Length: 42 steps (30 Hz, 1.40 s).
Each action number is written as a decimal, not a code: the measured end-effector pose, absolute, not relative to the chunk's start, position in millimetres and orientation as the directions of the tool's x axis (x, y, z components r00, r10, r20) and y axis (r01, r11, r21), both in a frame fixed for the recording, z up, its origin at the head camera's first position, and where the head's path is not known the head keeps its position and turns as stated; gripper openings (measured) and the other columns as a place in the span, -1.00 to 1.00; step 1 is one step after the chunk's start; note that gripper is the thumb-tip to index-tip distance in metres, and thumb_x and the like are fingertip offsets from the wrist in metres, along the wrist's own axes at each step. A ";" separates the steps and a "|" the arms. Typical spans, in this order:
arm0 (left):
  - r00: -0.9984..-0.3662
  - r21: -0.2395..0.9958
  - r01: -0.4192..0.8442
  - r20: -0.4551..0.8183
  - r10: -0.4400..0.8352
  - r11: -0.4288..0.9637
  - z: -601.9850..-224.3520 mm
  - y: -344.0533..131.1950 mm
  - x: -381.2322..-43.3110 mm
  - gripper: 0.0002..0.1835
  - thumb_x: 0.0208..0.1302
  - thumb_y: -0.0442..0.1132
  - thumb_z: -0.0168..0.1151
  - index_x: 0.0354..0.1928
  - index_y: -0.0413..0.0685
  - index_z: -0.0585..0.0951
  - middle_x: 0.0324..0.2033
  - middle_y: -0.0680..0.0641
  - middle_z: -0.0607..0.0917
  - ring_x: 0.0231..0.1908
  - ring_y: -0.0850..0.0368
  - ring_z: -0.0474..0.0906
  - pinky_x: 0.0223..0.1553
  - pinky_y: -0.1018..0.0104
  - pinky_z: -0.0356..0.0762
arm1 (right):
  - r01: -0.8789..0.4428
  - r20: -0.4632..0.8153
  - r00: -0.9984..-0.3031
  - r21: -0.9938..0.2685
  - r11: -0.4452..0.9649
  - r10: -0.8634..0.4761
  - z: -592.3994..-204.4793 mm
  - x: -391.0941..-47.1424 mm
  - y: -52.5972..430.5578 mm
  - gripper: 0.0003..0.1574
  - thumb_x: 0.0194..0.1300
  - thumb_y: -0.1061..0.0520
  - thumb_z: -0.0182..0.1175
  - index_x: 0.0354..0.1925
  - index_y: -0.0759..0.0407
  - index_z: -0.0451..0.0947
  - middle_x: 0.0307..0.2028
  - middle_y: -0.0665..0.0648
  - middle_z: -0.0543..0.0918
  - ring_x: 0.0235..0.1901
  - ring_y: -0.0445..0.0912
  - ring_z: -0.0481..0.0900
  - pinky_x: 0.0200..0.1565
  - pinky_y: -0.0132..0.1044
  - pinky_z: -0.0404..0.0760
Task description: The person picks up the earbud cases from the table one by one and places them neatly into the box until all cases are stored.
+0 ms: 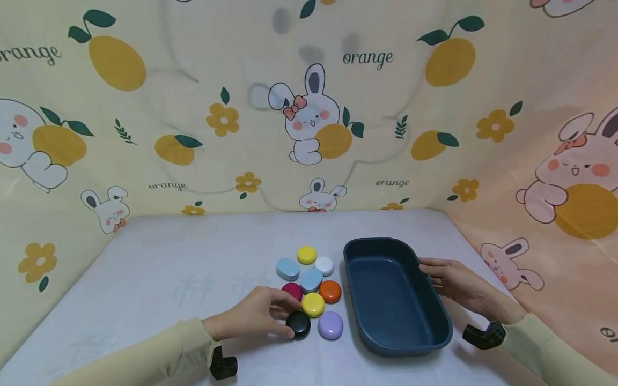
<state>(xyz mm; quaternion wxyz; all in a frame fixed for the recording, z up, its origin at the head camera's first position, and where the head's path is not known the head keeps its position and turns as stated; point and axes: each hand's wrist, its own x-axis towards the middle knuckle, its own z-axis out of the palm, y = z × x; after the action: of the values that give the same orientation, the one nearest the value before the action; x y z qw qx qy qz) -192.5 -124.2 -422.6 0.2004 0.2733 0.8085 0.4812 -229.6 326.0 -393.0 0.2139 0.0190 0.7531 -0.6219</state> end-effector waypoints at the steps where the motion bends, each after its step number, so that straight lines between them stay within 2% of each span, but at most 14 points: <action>1: -0.770 0.886 0.251 -0.062 0.636 0.390 -423.1 -123.8 -192.1 -0.49 -0.02 -0.30 0.58 0.04 -0.08 0.66 -0.11 0.10 0.66 -0.08 0.23 0.61 -0.05 0.36 0.58 | 0.297 -0.348 -0.907 -0.928 0.227 -0.236 -393.1 -229.4 326.1 -0.20 0.52 0.02 0.04 0.46 0.45 0.01 0.19 0.24 0.52 0.04 0.04 0.51 0.12 0.00 0.47; 18: -0.734 0.837 0.358 -0.021 0.679 0.414 -423.7 -120.6 -193.8 -0.45 -0.08 -0.28 0.61 0.03 -0.09 0.63 -0.10 0.16 0.64 -0.09 0.28 0.56 -0.01 0.39 0.55 | 0.293 -0.341 -0.905 -0.933 0.208 -0.254 -397.2 -231.0 330.9 -0.21 0.51 0.01 0.06 0.45 0.44 0.06 0.19 0.25 0.53 0.06 0.07 0.51 0.15 0.06 0.45; 25: -0.724 0.834 0.380 -0.003 0.690 0.401 -426.8 -120.4 -195.6 -0.45 -0.09 -0.27 0.62 0.01 -0.08 0.63 -0.12 0.16 0.64 -0.11 0.28 0.55 -0.03 0.40 0.55 | 0.308 -0.348 -0.903 -0.933 0.186 -0.253 -396.7 -232.9 331.0 -0.19 0.49 0.01 0.10 0.45 0.43 0.08 0.14 0.19 0.57 0.02 0.04 0.52 0.11 -0.02 0.48; 30: -0.698 0.804 0.443 0.031 0.715 0.397 -428.0 -121.5 -196.2 -0.45 -0.08 -0.20 0.62 0.02 -0.08 0.63 -0.12 0.17 0.64 -0.13 0.28 0.55 -0.03 0.37 0.56 | 0.312 -0.346 -0.903 -0.936 0.164 -0.257 -394.6 -232.0 329.8 -0.18 0.48 0.01 0.11 0.45 0.44 0.06 0.13 0.18 0.58 0.01 0.04 0.52 0.08 -0.07 0.50; 36: -0.691 0.807 0.449 0.041 0.722 0.384 -427.8 -122.4 -195.8 -0.45 -0.06 -0.17 0.61 0.02 -0.09 0.63 -0.12 0.18 0.64 -0.14 0.28 0.55 -0.04 0.36 0.57 | 0.327 -0.355 -0.902 -0.934 0.148 -0.245 -393.5 -230.6 328.8 -0.29 0.48 0.05 0.11 0.40 0.41 0.21 0.07 0.17 0.61 -0.02 0.05 0.52 0.05 -0.09 0.51; 42: -0.690 0.828 0.426 0.036 0.723 0.365 -419.5 -120.4 -194.7 -0.48 -0.04 -0.19 0.60 0.01 -0.09 0.63 -0.13 0.17 0.64 -0.13 0.26 0.56 -0.04 0.33 0.58 | 0.353 -0.372 -0.898 -0.928 0.121 -0.233 -393.5 -232.8 329.0 -0.56 0.48 0.09 0.11 0.19 0.32 0.48 -0.05 0.16 0.64 -0.08 0.06 0.53 0.01 -0.09 0.52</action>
<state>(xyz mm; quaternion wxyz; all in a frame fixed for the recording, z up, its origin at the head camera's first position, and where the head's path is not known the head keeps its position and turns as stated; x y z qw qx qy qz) -194.7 -120.4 -419.5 0.1699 0.3554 0.8085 0.4372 -232.8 329.0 -393.5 0.2215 0.0417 0.7150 -0.6617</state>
